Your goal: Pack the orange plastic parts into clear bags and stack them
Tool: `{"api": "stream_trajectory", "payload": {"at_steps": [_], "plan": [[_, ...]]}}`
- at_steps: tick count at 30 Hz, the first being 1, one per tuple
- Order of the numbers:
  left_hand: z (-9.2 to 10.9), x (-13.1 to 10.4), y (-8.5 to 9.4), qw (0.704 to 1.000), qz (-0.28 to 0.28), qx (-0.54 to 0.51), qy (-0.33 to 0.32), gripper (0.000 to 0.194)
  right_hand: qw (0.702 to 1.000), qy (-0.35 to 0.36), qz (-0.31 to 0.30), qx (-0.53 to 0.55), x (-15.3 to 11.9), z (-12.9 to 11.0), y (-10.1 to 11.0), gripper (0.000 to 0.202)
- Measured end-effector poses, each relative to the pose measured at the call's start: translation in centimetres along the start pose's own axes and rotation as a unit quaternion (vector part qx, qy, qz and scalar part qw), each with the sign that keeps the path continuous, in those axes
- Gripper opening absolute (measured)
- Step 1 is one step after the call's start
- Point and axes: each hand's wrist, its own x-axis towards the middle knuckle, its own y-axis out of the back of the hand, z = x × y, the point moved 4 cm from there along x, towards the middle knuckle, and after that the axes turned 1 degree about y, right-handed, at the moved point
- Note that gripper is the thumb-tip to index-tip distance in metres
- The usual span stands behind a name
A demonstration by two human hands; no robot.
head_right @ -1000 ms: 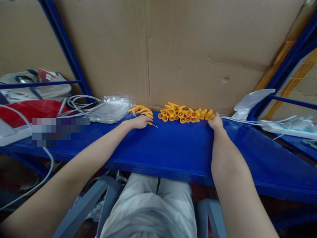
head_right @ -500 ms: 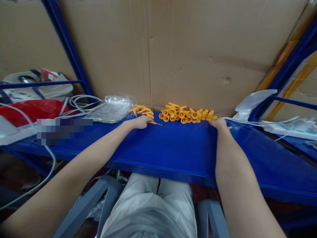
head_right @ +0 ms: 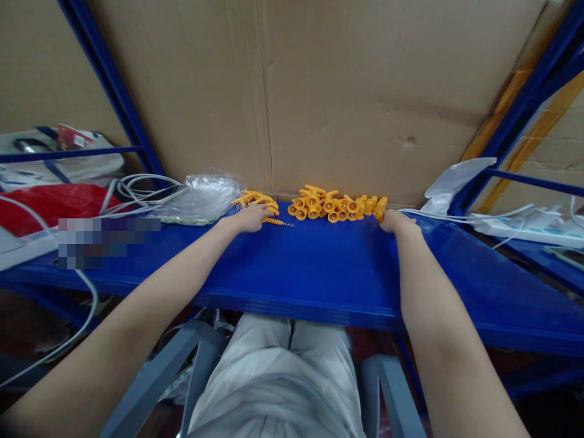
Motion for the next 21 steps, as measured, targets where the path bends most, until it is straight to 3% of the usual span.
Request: {"api": "stream_trajectory", "payload": {"at_steps": [3, 6, 8, 12, 15, 21], "plan": [[-0.4, -0.4, 0.4, 0.999, -0.007, 0.014, 0.029, 0.045, 0.989, 0.024, -0.100, -0.105, -0.9, -2.0, 1.8, 0.028], [-1.0, -0.5, 0.4, 0.999, -0.023, 0.009, 0.048, 0.040, 0.979, -0.005, -0.168, -0.116, -2.2, -3.6, 3.7, 0.028], [-1.1, -0.4, 0.4, 0.999, -0.020, 0.013, 0.038, 0.038, 0.981, 0.010, -0.157, -0.116, -2.9, -4.9, 4.8, 0.026], [-1.0, -0.1, 0.2, 0.999, -0.008, 0.027, 0.030, 0.039, 0.990, 0.090, -0.078, -0.077, -3.7, -8.3, 5.5, 0.028], [-0.6, -0.2, 0.4, 0.999, -0.010, 0.018, 0.039, 0.040, 0.986, 0.161, -0.045, -0.022, -4.3, -11.1, 4.7, 0.030], [0.2, -0.7, 0.8, 0.997, -0.053, -0.036, 0.039, 0.034, 0.956, 0.285, -0.053, 0.034, -5.7, -15.4, 2.1, 0.028]]}}
